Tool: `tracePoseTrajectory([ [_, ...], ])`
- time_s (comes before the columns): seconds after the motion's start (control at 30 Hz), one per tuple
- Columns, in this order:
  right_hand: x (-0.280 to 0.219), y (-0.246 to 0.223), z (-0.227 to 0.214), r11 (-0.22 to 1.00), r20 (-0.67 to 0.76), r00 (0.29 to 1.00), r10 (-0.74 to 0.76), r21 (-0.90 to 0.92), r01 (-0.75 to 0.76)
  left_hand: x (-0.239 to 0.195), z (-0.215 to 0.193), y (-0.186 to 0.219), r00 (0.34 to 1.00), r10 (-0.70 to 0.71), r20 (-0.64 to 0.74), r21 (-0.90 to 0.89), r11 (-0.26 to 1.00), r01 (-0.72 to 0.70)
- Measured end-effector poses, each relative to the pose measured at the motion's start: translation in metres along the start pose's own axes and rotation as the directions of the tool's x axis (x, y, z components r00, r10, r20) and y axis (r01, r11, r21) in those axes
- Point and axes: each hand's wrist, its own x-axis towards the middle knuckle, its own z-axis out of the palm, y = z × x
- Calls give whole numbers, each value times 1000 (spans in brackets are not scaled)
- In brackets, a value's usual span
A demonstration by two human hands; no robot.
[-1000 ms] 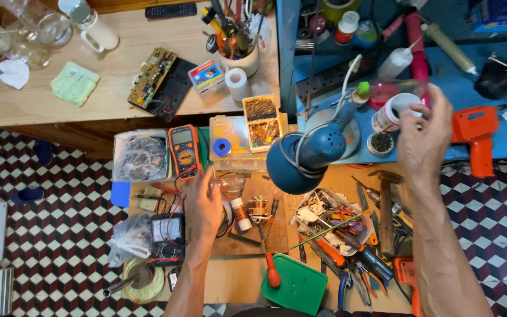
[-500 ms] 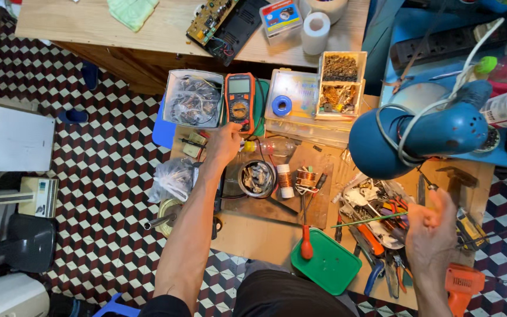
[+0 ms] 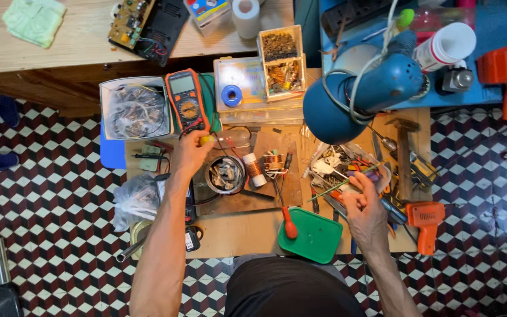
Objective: The person winds copper wire around a small rectangular core using a green pencil as a guide. They repeatedly unwind and rewind the wire, adjusting the coil and using a multimeter to check the winding. The person handles the copper wire spool, the core, and the pencil throughout the process.
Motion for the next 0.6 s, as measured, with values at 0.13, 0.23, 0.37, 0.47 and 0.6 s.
tracePoseTrajectory([
  [0.13,-13,6,-3,992,33,998,52,-118,-47,4,-40,29,983,176,-51,117,979,-169],
  [0.23,-18,11,10,989,103,995,0,-150,15,0,-56,30,966,239,-94,134,965,-226],
  [0.37,-20,17,22,995,129,990,-53,-80,64,-12,-47,-1,956,210,-207,168,970,-176],
  [0.47,-4,30,22,999,90,996,-25,-29,27,-27,-16,-41,970,-239,52,-112,963,244],
  [0.6,30,62,14,888,-34,942,-334,-348,302,-27,29,-87,810,-498,309,-781,354,515],
])
